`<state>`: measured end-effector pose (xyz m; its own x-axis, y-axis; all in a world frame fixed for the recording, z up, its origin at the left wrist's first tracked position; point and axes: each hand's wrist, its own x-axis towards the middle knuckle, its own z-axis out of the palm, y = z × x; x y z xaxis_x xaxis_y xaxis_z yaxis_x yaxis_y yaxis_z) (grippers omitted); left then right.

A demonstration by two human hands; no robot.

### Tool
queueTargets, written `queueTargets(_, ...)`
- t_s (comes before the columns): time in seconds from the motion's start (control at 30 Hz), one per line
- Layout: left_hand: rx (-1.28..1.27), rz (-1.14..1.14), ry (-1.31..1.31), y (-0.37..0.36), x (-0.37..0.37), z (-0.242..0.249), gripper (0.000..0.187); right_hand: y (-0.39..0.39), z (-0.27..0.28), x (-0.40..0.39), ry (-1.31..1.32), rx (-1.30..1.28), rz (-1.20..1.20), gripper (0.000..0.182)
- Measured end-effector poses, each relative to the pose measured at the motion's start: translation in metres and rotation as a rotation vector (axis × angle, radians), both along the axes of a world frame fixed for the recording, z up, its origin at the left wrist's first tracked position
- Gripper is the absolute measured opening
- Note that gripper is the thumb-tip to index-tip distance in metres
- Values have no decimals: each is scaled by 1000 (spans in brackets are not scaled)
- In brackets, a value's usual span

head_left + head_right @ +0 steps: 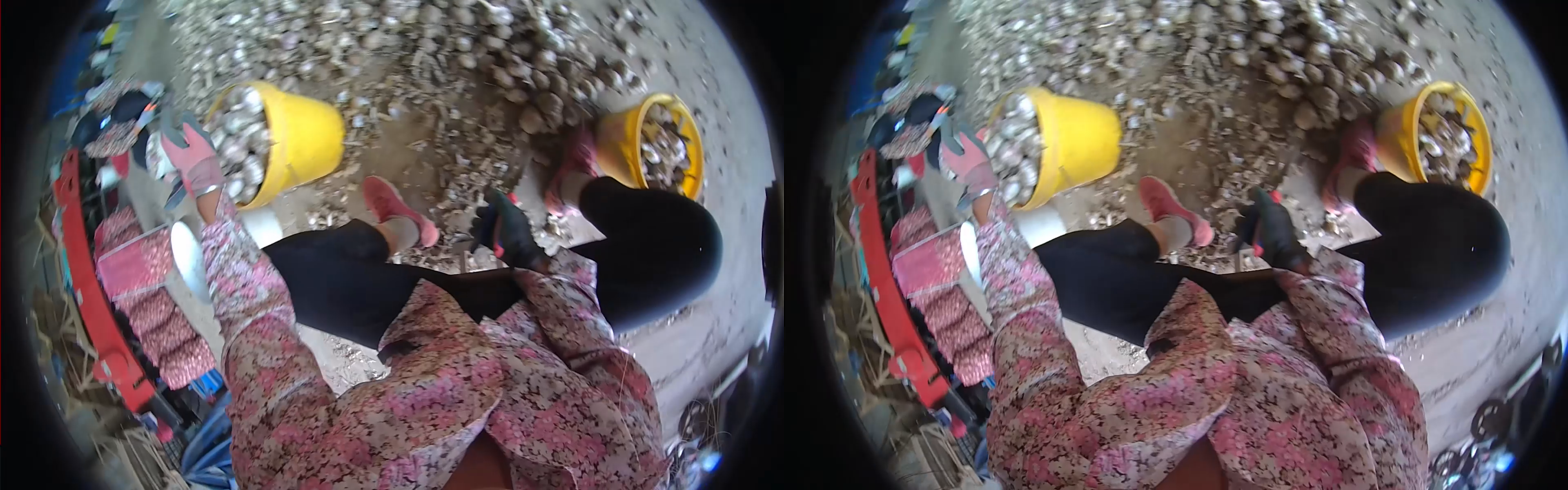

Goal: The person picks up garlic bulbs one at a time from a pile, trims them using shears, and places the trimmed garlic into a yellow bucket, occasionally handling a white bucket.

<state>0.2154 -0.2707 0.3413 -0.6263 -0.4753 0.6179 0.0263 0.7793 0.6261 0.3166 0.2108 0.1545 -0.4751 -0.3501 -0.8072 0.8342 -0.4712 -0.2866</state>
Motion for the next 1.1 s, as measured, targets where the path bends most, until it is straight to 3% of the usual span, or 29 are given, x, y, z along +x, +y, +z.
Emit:
queueTargets(0.03,37,-38,-12,40,-14,-8,41,0,-6,-2,-61,-87,-23,27)
queueTargets(0.1,-100,-409,-455,115,-39,-24,39,-8,-8,-7,-120,-53,-163,23)
queueTargets(0.13,197,-645,-490,143,-56,-69,36,-12,-8,-10,-170,-25,-236,22)
queueTargets(0.17,232,-702,-653,195,-61,-92,35,-15,-8,-14,-203,-26,-284,22)
queueTargets(0.2,418,-777,-701,226,-66,-148,33,-16,-8,-17,-234,-27,-331,22)
queueTargets(0.23,596,-773,-918,272,-65,-164,35,-15,-5,-21,-240,-28,-347,22)
queueTargets(0.27,447,-763,-1187,310,-71,-178,42,-13,1,-25,-198,51,-364,23)
queueTargets(0.33,705,-734,-1080,370,-69,-268,44,-3,0,-26,-171,136,-397,23)
queueTargets(0.37,739,-606,-1194,393,-76,-325,50,2,-4,-25,-107,196,-378,25)
queueTargets(0.4,766,-473,-1304,414,-85,-360,57,7,-8,-24,-43,257,-358,26)
queueTargets(0.43,763,-485,-1316,436,-90,-369,57,2,-9,-29,-91,200,-528,25)
queueTargets(0.47,780,-254,-1432,456,-97,-369,62,4,-21,-28,-96,205,-538,25)
queueTargets(0.5,787,-15,-1534,469,-102,-368,67,5,-38,-26,83,290,-477,24)
queueTargets(0.53,782,-22,-1541,471,-106,-365,67,6,-52,-23,260,372,-413,23)
queueTargets(0.6,1090,-208,-1499,459,-105,-352,69,5,-40,-34,242,380,-520,22)
queueTargets(0.63,975,-628,-1104,447,-88,-346,53,8,-37,-37,119,455,-369,23)
queueTargets(0.67,966,-628,-1103,436,-83,-341,53,11,-32,-41,0,524,-215,25)
queueTargets(0.73,1451,-491,-1090,415,-79,-317,38,12,-11,-50,-7,508,-254,28)
queueTargets(0.77,1730,-277,-1032,406,-75,-300,32,16,-7,-52,56,521,-145,28)
queueTargets(0.8,1719,-266,-1031,396,-65,-284,32,18,0,-54,120,531,-32,28)
queueTargets(0.87,1674,-520,-813,379,-39,-244,27,14,4,-55,185,600,43,25)
queueTargets(0.97,1496,-437,-797,379,-4,-175,27,4,-21,-46,357,407,42,39)
queueTargets(1.0,1399,-421,-750,377,3,-166,28,2,-21,-43,372,400,45,39)
queueTargets(1.03,1548,-435,-655,366,11,-175,54,3,-21,-39,389,395,101,40)
queueTargets(1.1,1654,-439,-650,348,23,-188,53,10,12,-40,391,392,249,40)
